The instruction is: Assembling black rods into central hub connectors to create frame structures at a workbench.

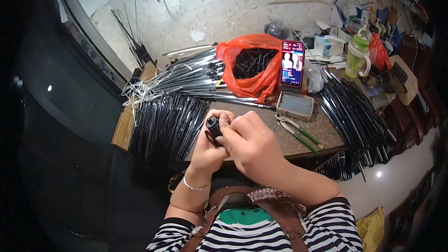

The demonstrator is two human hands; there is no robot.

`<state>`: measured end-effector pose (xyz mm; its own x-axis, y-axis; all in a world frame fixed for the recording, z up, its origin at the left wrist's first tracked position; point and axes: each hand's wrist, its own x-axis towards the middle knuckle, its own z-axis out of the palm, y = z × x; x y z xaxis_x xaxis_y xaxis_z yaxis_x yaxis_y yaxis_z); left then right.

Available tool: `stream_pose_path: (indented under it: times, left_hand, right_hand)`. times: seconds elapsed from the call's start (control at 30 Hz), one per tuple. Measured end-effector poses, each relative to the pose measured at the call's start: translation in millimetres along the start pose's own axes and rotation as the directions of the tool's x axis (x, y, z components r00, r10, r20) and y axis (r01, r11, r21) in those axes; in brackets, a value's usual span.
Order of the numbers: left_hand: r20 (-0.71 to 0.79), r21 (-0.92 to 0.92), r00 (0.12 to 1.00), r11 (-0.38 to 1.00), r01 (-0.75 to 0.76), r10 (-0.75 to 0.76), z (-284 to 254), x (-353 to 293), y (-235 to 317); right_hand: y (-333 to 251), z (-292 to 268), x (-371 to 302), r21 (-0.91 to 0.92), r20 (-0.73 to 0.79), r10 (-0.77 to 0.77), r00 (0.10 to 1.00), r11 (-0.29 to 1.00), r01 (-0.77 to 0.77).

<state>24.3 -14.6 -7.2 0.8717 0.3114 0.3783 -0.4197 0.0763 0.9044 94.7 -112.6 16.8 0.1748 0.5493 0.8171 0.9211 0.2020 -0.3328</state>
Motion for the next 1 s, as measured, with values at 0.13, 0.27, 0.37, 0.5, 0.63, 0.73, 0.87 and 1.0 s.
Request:
stream_pose_path:
  times: [0.13, 0.27, 0.37, 0.5, 0.63, 0.73, 0.87, 1.0]
  left_hand:
    - [-0.201, -0.05, 0.98, 0.999, -0.004, -0.006, 6, -11, -13]
    - [-0.068, 0.122, 0.997, 0.992, -0.025, 0.034, -7, -21, -23]
    - [-0.172, 0.424, 0.972, 0.903, -0.074, 0.16, -5, -25, -18]
    - [-0.086, 0.305, 0.98, 0.942, -0.143, 0.177, 5, -28, 0]
    - [-0.213, 0.063, 0.971, 0.993, -0.098, 0.109, 0, -39, 19]
    - [-0.137, 0.108, 0.982, 0.987, -0.115, 0.13, -8, -41, 9]
    - [-0.083, 0.211, 0.996, 0.977, -0.008, 0.026, -13, -38, -7]
    - [-0.02, 0.29, 1.0, 0.957, -0.007, 0.014, -10, -28, -11]
  right_hand:
    - [11, 15, -18, 0.57, 0.157, 0.441, 0.883, 0.69, -0.446]
    - [8, 16, -19, 0.584, 0.258, 0.634, 0.729, 0.499, -0.64]
    - [-4, 5, -14, 0.129, 0.003, 0.203, 0.979, 0.971, -0.202]
    - [-15, -8, -24, 0.227, 0.026, 0.048, 0.999, 0.973, -0.052]
    - [-4, -25, -45, 0.307, 0.02, -0.148, 0.989, 0.942, 0.135]
    - [45, -31, -75, -0.156, 0.154, 0.265, 0.952, 0.958, -0.241]
    - [62, -31, -123, -0.799, 0.301, 0.789, 0.536, 0.516, -0.31]
    - [65, -19, -141, -0.605, 0.325, 0.749, 0.577, 0.634, -0.481]
